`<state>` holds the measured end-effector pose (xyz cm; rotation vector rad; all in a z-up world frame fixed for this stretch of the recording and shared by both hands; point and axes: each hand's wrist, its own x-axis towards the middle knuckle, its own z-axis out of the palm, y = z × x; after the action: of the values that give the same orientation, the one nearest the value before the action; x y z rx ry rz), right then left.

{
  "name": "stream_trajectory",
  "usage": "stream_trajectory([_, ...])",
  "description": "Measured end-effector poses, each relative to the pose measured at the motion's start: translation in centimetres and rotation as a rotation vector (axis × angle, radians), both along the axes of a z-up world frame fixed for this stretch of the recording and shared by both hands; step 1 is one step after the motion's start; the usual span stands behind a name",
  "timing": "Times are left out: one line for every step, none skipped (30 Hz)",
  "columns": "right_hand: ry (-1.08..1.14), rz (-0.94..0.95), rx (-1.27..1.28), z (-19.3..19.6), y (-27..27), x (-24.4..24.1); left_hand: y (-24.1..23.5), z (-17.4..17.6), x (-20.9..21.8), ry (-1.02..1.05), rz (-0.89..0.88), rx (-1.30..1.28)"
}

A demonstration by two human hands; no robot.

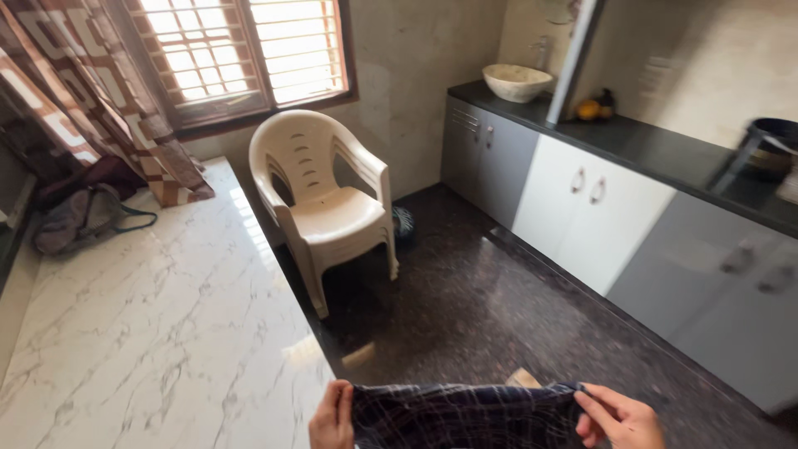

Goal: The person wipes a dark kitchen countertop and adjacent marble surface using a checkered cloth. They move a blue water cooler and a yellow jug to reach underneath, then continue wiping along the counter edge, cabinet fronts, and the marble area near a window.

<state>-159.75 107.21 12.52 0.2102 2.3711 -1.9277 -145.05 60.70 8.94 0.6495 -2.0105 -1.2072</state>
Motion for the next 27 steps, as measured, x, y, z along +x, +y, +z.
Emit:
stream_trajectory([-0.031,-0.015,-0.009,-1.2,-0.2,-2.9,-0.4,0.1,-1.9,-0.004,-0.014,0.007])
stream_trajectory([-0.027,-0.040,0.015,-2.7,-1.0,-5.6,-0.9,0.2,-3.6,-0.036,-0.024,0.002])
stream_trajectory([-0.018,-0.058,0.039,-4.0,-2.6,-8.7,-1.7,0.3,-5.3,-0.062,-0.026,-0.004])
stream_trajectory([-0.008,-0.075,0.061,-5.0,-4.3,-11.8,-2.5,0.3,-7.2,-0.089,-0.027,-0.009])
stream_trajectory([-0.024,0.017,-0.008,-6.0,-5.9,-15.0,-3.3,0.1,-8.2,-0.090,0.015,-0.033])
stream_trajectory([-0.043,0.108,-0.078,-7.0,-7.9,-18.2,-4.3,-0.2,-9.1,-0.094,0.060,-0.039])
stream_trajectory([-0.071,0.205,-0.145,-7.7,-9.9,-21.1,-5.2,-0.4,-9.5,-0.090,0.133,-0.036])
stream_trajectory([-0.032,0.258,-0.121,-8.7,-11.9,-22.3,-6.0,-0.6,-9.0,-0.097,0.205,-0.026])
stream_trajectory([0.052,0.316,-0.117,-8.8,-16.0,-25.2,-8.4,-0.3,-10.4,-0.065,0.288,-0.029])
stream_trajectory([0.137,0.373,-0.116,-8.0,-20.0,-28.4,-11.0,-0.1,-11.6,-0.033,0.370,-0.032])
stream_trajectory([0.083,0.490,-0.119,-7.4,-21.8,-29.8,-11.8,-0.6,-10.8,-0.040,0.446,-0.015])
stream_trajectory([0.027,0.606,-0.121,-6.8,-24.3,-30.9,-12.4,-1.3,-9.9,-0.050,0.522,0.003])
stream_trajectory([-0.018,0.715,-0.133,-6.2,-27.7,-31.8,-13.8,-1.7,-9.9,-0.039,0.582,0.010])
stream_trajectory([-0.075,0.787,-0.141,-5.7,-30.7,-32.1,-15.0,-2.1,-9.7,-0.030,0.641,0.016])
stream_trajectory([-0.125,0.856,-0.148,-4.8,-33.9,-32.5,-16.2,-2.5,-9.9,-0.016,0.698,0.023])
stream_trajectory([-0.133,0.889,-0.137,-4.1,-36.9,-32.7,-17.5,-2.8,-9.9,-0.007,0.749,0.030])
stream_trajectory([-0.144,0.921,-0.124,-3.5,-39.7,-32.3,-18.6,-3.3,-9.7,-0.004,0.800,0.038])
stream_trajectory([-0.155,0.954,-0.111,-2.9,-42.5,-32.2,-19.9,-3.8,-9.7,0.003,0.847,0.041])
stream_trajectory([-0.148,0.990,-0.125,-2.3,-45.3,-32.2,-21.2,-4.2,-9.6,0.009,0.882,0.046])
stream_trajectory([-0.142,1.026,-0.140,-1.6,-48.1,-32.2,-22.8,-4.5,-9.6,0.017,0.925,0.050])
stream_trajectory([-0.134,1.057,-0.154,-0.9,-50.8,-32.4,-24.5,-4.8,-9.7,0.025,0.958,0.049])
stream_trajectory([-0.013,1.057,-0.110,0.0,-53.7,-32.6,-26.6,-5.0,-9.9,0.032,0.990,0.048])
stream_trajectory([0.106,1.047,-0.069,1.0,-56.6,-33.1,-28.8,-5.1,-10.4,0.043,1.021,0.045])
stream_trajectory([0.226,1.032,-0.028,2.2,-59.8,-33.6,-31.3,-5.0,-11.0,0.054,1.050,0.039])
stream_trajectory([0.351,1.021,0.014,3.4,-62.8,-33.9,-33.5,-4.8,-11.4,0.061,1.069,0.036])
stream_trajectory([0.477,1.007,0.055,4.8,-66.0,-34.3,-36.1,-4.3,-11.7,0.065,1.087,0.024])
stream_trajectory([0.609,0.984,0.090,6.6,-69.9,-35.2,-39.1,-3.5,-12.2,0.073,1.101,0.014])
